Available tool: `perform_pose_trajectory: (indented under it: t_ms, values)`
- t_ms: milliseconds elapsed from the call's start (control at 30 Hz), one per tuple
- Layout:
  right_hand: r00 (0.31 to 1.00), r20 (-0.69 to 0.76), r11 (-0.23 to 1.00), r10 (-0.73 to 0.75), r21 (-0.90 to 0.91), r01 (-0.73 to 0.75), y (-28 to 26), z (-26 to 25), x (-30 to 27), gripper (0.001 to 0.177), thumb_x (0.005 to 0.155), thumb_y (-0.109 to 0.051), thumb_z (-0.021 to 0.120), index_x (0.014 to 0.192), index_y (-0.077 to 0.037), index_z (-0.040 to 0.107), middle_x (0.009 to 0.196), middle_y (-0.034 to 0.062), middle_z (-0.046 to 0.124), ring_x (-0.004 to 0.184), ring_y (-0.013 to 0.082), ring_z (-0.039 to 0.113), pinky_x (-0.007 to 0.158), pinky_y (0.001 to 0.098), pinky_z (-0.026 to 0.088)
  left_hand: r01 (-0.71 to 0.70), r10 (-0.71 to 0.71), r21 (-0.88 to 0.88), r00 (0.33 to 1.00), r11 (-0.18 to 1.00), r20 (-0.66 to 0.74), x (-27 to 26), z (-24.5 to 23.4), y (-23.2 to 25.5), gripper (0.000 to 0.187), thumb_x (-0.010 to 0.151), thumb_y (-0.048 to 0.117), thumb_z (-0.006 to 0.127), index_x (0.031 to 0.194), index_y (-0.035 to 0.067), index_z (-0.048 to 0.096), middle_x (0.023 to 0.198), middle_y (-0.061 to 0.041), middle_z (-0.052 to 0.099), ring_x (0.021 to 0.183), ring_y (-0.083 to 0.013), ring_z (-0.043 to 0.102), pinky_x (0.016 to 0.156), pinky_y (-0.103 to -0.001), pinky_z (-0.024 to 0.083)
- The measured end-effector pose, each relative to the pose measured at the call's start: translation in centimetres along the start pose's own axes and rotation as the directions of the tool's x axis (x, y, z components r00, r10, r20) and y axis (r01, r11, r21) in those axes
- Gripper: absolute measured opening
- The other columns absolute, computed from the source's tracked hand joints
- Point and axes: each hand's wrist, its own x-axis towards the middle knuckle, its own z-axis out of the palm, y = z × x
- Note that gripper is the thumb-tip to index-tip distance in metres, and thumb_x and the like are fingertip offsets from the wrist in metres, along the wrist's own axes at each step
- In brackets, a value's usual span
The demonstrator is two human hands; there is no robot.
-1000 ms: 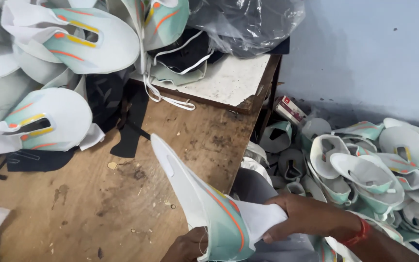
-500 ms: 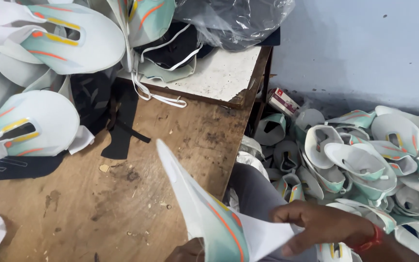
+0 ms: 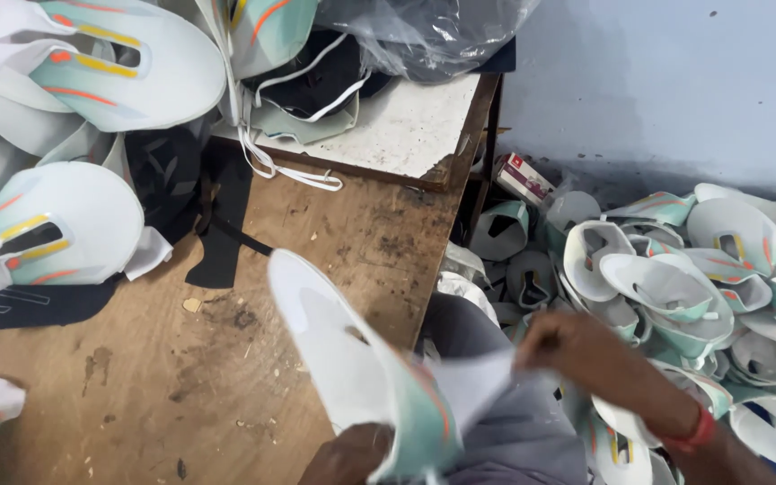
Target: The person picks a printed shoe upper from the workbench, inserts a white lining piece into it by hand, presses and adjusts the lining to seat it inside the upper, then places the assembled piece onto a pile of finished uppers and reaches for the next one, repeating this cycle throughout the clip.
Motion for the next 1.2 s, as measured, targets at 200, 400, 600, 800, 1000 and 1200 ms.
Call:
perform_pose_trajectory:
  t_ms: [200, 400, 600, 800, 1000, 1200]
  values:
    - [0.885, -0.462, 0.998, -0.055, -0.013, 0.055, 2.7, -5.2, 0.0, 0.024, 0.090, -0.019, 0.076, 0.105, 0.000, 0.076, 0.104, 0.0097, 0.079, 0.098, 0.0199, 0.070, 0.088, 0.0336, 0.053, 0.119, -0.158, -0.237, 0.976, 0.964, -0.150, 0.8, -0.8, 4.5, 0.033, 0.086, 0.004, 0.067, 0.117, 0.004, 0.078, 0.119, -0.011, 0.080, 0.121, -0.0216, 0.072, 0.105, -0.036, 0.056]
    - [0.955, 0.222, 0.980, -0.197, 0.084, 0.183, 2.3, 2.0, 0.8, 0.108, 0.064, -0.063, 0.084, 0.149, -0.006, 0.052, 0.146, 0.0079, 0.066, 0.137, 0.0209, 0.058, 0.113, 0.0375, 0.042, 0.202, -0.417, -0.670, 0.892, 0.715, -0.176, 1.8, -0.6, 7.7, 0.030, 0.085, -0.001, 0.068, 0.114, 0.000, 0.075, 0.108, -0.009, 0.079, 0.106, -0.0173, 0.073, 0.095, -0.035, 0.056]
    - [0.955, 0.198, 0.971, -0.220, 0.133, 0.197, -2.3, 5.5, 1.1, 0.103, 0.062, -0.041, 0.095, 0.147, -0.005, 0.049, 0.144, 0.0114, 0.061, 0.133, 0.0241, 0.055, 0.110, 0.0387, 0.044, 0.104, -0.315, -0.617, 0.917, 0.780, -0.243, 4.4, -0.2, 9.2, 0.017, 0.094, 0.004, 0.070, 0.109, -0.004, 0.076, 0.100, -0.006, 0.078, 0.094, -0.0138, 0.068, 0.084, -0.030, 0.054]
    - [0.907, -0.146, 0.913, -0.396, -0.171, 0.371, -2.7, 8.0, 2.5, 0.060, 0.079, -0.021, 0.084, 0.133, -0.006, 0.063, 0.125, 0.0082, 0.070, 0.116, 0.0209, 0.066, 0.095, 0.0352, 0.052, 0.122, -0.170, -0.119, 0.768, 0.985, -0.617, 9.0, 1.5, 13.2, 0.024, 0.091, 0.007, 0.065, 0.114, 0.001, 0.072, 0.103, -0.010, 0.077, 0.096, -0.0144, 0.073, 0.080, -0.031, 0.056]
    - [0.854, -0.294, 0.886, -0.429, -0.322, 0.334, -3.1, 8.1, 1.7, 0.042, 0.081, -0.020, 0.082, 0.121, -0.008, 0.072, 0.106, 0.0063, 0.080, 0.095, 0.0208, 0.075, 0.080, 0.0337, 0.059, 0.094, -0.450, -0.696, 0.822, 0.712, -0.349, 9.0, -0.1, 11.7, 0.035, 0.098, 0.018, 0.068, 0.126, -0.004, 0.068, 0.105, -0.015, 0.079, 0.091, -0.0246, 0.076, 0.079, -0.037, 0.061]
    - [0.991, -0.103, 0.938, -0.088, 0.326, 0.117, -1.6, 6.3, 2.9, 0.060, 0.072, -0.013, 0.085, 0.128, -0.002, 0.068, 0.108, 0.0065, 0.079, 0.094, 0.0149, 0.072, 0.083, 0.0328, 0.059, 0.125, -0.340, -0.822, 0.936, 0.556, -0.087, 9.3, -1.6, 13.7, 0.052, 0.087, 0.023, 0.074, 0.134, 0.005, 0.062, 0.120, -0.010, 0.072, 0.104, -0.0193, 0.070, 0.090, -0.037, 0.058]
